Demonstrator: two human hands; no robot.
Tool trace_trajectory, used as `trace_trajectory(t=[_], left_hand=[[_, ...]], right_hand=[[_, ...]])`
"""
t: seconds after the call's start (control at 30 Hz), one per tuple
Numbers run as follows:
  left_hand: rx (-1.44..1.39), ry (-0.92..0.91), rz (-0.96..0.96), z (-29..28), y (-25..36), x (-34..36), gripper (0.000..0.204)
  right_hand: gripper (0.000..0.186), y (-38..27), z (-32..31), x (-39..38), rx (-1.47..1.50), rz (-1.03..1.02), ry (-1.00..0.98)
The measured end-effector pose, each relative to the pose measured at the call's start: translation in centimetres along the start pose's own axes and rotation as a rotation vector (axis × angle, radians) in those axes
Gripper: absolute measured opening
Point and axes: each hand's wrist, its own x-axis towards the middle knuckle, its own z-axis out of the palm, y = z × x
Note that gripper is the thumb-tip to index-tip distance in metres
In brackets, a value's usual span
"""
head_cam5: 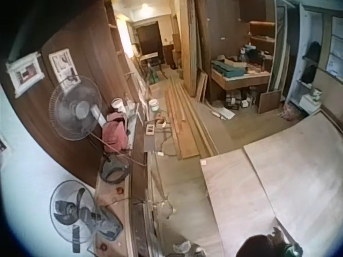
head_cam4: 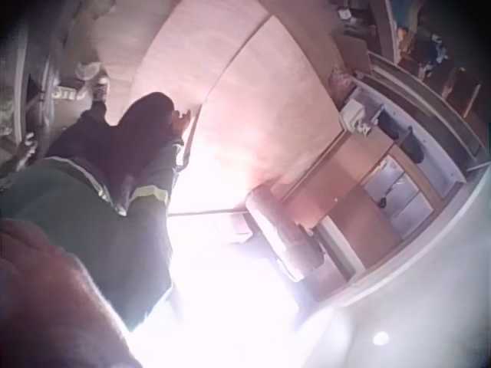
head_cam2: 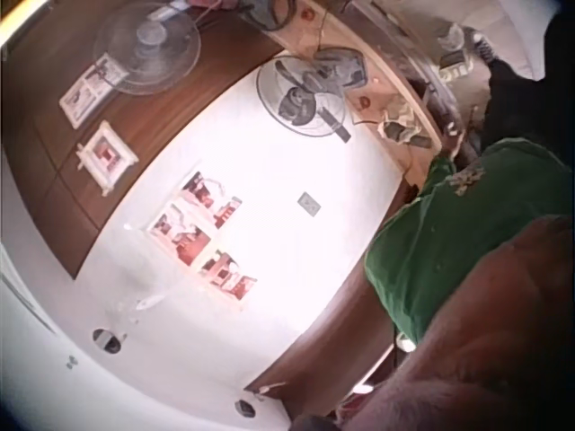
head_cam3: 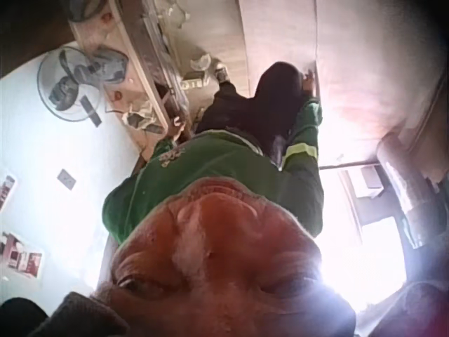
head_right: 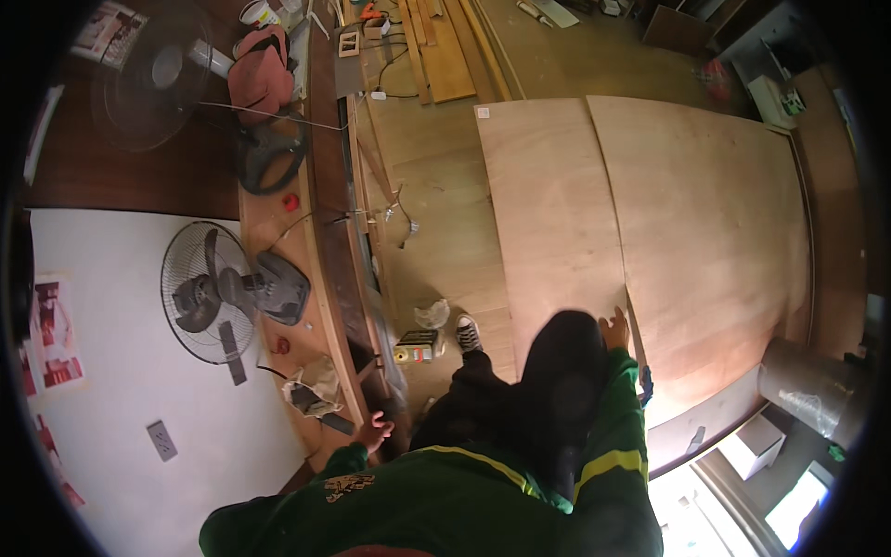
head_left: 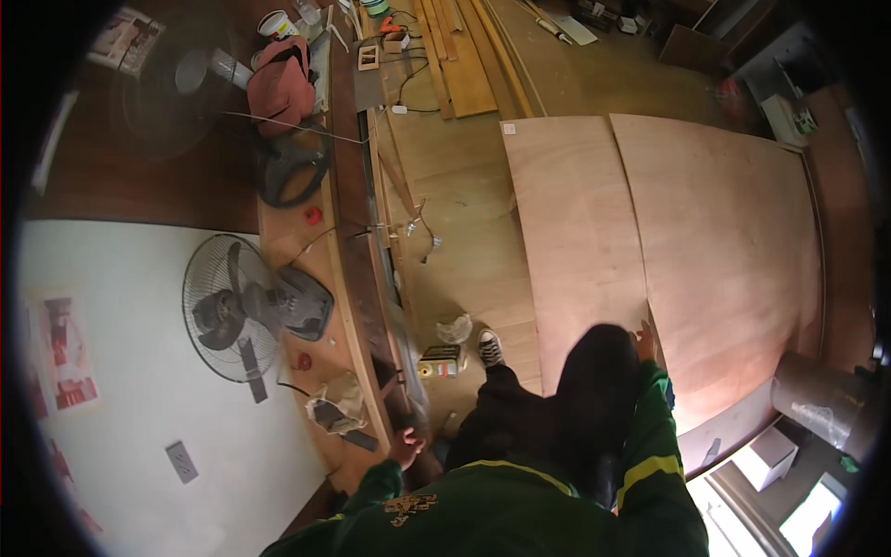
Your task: The person saws a sheet of plywood using a hand saw and then moves several wooden boards across the room.
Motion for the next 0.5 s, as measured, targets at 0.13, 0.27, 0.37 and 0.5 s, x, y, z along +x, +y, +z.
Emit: trace_trajectory(t=[0.13, 0.27, 0.37, 0.5], left_hand=[[-0.12, -0.007, -0.018, -2.4, 3.1, -0.8, 0.075], [-0.318, 0.172, 0.043, -8.0, 4.1, 2.0, 0.075], [-0.289, 0.226, -0.042, -8.7, 9.0, 4.7, 0.067], [-0.408, 0.143, 0.019, -9.3, 15.8, 11.6, 0.059]], right_hand=[[0.068, -6.5, 6.4, 0.7, -0.05, -0.205, 0.01], [0.068, -15.0, 12.1, -2.0, 0.038, 0.051, -0.379], [0.074, -13.6, 14.2, -4.0, -0.106, 0.132, -0.544], [0.066, -9.9, 14.5, 1.6, -0.211, 0.057, -0.663]])
